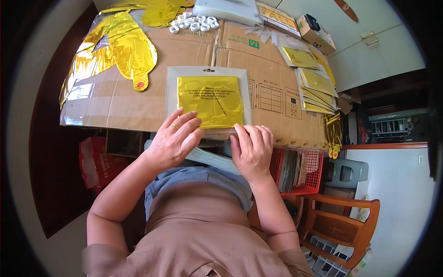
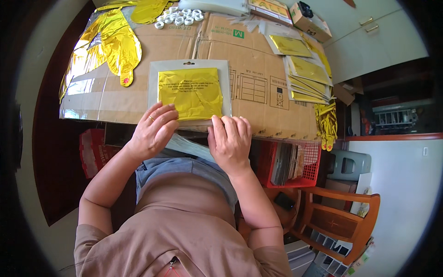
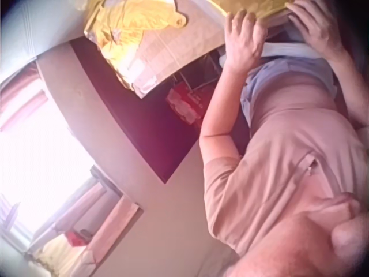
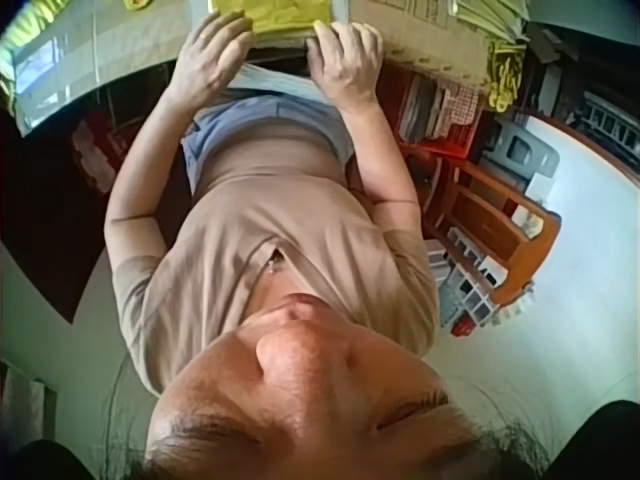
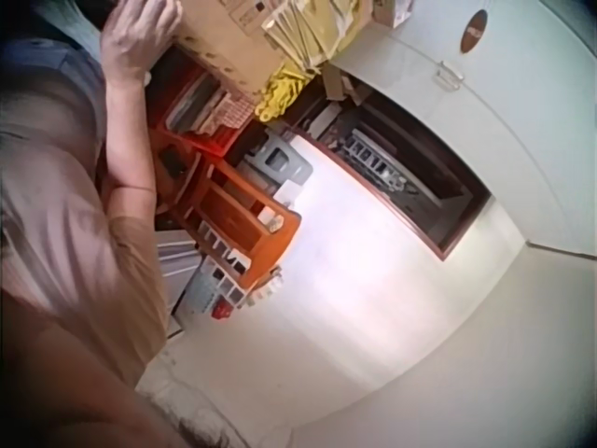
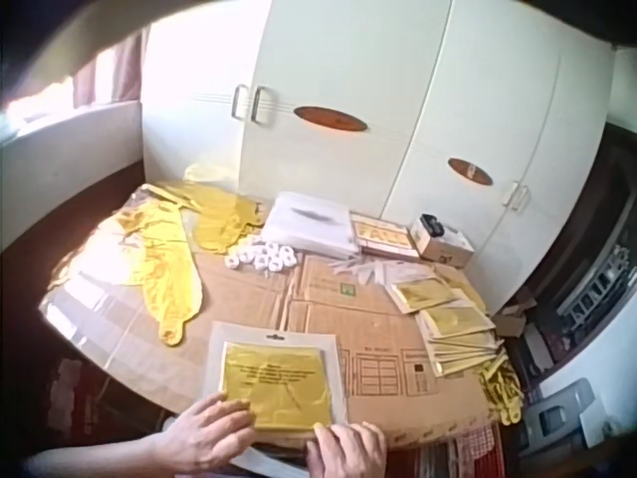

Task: Inserting gold foil packets into cardboard protective sleeves.

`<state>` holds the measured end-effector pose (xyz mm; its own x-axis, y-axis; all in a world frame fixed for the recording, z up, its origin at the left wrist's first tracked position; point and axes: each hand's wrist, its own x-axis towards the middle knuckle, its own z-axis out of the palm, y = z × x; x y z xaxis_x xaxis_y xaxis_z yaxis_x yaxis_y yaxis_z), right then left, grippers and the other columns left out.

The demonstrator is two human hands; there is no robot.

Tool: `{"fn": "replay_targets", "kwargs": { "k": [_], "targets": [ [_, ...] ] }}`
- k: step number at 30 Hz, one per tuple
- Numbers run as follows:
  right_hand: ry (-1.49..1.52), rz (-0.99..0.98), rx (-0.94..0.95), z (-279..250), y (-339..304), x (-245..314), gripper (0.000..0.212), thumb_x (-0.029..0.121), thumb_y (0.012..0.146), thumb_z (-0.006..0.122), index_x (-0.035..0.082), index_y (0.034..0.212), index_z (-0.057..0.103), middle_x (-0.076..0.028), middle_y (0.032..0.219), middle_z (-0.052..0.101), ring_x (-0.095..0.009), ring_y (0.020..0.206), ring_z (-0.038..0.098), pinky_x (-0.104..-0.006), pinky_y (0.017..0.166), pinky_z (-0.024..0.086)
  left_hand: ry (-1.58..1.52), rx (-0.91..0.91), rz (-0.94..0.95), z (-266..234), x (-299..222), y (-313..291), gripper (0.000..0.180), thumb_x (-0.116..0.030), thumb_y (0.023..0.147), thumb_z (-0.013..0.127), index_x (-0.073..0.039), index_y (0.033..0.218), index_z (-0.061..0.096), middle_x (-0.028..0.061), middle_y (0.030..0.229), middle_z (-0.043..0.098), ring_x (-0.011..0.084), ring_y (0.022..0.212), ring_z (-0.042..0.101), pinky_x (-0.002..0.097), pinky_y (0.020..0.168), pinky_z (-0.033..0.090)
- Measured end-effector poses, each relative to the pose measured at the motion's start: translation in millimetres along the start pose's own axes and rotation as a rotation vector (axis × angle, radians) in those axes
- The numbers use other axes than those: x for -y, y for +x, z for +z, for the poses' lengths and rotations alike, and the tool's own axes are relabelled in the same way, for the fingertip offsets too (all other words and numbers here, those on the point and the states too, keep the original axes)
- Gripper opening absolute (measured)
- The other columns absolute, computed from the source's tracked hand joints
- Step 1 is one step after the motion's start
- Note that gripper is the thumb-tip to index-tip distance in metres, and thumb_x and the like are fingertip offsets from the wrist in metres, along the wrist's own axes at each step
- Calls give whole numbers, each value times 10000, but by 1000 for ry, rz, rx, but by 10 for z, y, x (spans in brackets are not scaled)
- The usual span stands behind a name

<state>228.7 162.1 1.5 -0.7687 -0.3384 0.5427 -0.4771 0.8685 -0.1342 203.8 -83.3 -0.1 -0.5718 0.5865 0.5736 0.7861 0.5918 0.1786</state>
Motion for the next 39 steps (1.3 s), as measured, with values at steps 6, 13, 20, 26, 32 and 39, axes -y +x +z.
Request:
{"fn": "replay_targets", "kwargs": {
  "k": [6, 13, 20, 26, 32, 39],
  "targets": [
    [14, -112, 29, -27, 124, -98, 294, 120, 830, 735, 29, 1100, 661, -118, 1082, 640, -303, 1045, 618, -467, 977, 474, 95, -66, -109, -36, 39, -42, 300, -62, 782, 766, -51, 1058, 647, 114, 1125, 640, 315, 1144, 624, 509, 1042, 473],
    [43, -195, 56, -26, 146, -193, 249, 90, 851, 714, 3, 1080, 668, -139, 1078, 669, -295, 1006, 665, -420, 919, 519, 8, -151, -240, -99, 55, -113, 288, -25, 760, 788, -36, 1011, 649, 125, 1082, 637, 328, 1105, 638, 486, 988, 509],
    [14, -217, 63, -8, 108, -202, 251, 75, 859, 688, -4, 1097, 675, -150, 1105, 678, -296, 1023, 679, -405, 883, 534, -107, -216, -275, -63, 86, -162, 250, -27, 768, 778, -17, 976, 641, 134, 1015, 629, 327, 1056, 643, 463, 977, 520],
    [12, -217, 56, 4, 98, -223, 270, 69, 858, 684, -5, 1118, 674, -155, 1115, 679, -292, 1031, 684, -394, 862, 542, -4, -188, -284, -107, 53, -155, 258, -35, 782, 789, -39, 1006, 660, 126, 1061, 662, 313, 1097, 668, 480, 1029, 508],
    [36, -191, 44, -21, 123, -196, 319, 49, 857, 689, -2, 1170, 664, -164, 1139, 677, -290, 1016, 691, -392, 826, 545, 44, -128, -263, -144, 35, -130, 298, -85, 793, 795, -35, 1059, 669, 139, 1079, 688, 311, 1108, 669, 480, 1032, 509],
    [-26, -232, 69, -13, 141, -230, 371, 25, 800, 745, 24, 1166, 688, -147, 1155, 689, -278, 987, 695, -376, 799, 545, 73, -101, -266, -142, 32, -76, 314, -69, 782, 784, -16, 1064, 656, 145, 1061, 692, 317, 1073, 682, 455, 995, 532]
  ]
}}
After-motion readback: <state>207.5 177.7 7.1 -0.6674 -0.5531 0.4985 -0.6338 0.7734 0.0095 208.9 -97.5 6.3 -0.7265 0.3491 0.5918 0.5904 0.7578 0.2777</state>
